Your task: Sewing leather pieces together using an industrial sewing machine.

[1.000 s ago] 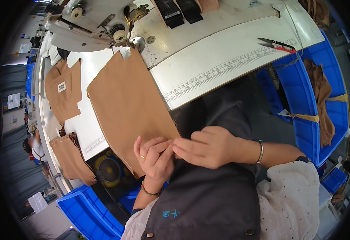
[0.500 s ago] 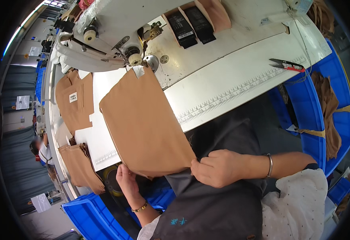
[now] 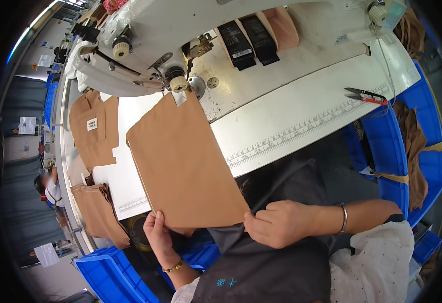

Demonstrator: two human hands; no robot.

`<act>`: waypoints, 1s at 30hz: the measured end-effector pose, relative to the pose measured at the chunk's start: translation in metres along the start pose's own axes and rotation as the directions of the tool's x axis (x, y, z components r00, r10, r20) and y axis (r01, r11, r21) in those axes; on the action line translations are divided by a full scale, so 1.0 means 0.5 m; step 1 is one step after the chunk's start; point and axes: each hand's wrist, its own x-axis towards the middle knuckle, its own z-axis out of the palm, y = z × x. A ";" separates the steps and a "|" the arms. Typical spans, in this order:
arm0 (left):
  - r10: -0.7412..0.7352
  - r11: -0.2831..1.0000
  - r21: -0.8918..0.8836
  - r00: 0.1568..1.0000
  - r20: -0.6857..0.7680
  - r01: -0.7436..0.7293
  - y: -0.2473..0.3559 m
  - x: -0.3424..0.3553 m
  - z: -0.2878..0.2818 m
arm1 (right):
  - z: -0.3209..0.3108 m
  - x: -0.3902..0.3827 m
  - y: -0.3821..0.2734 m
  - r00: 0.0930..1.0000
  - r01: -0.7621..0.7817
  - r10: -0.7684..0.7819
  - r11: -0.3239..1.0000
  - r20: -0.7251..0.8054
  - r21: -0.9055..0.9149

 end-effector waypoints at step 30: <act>0.011 0.856 0.514 0.997 0.080 -0.051 0.144 0.152 0.047 | 0.033 0.061 0.134 1.000 0.022 -0.024 0.996 -0.020 -0.088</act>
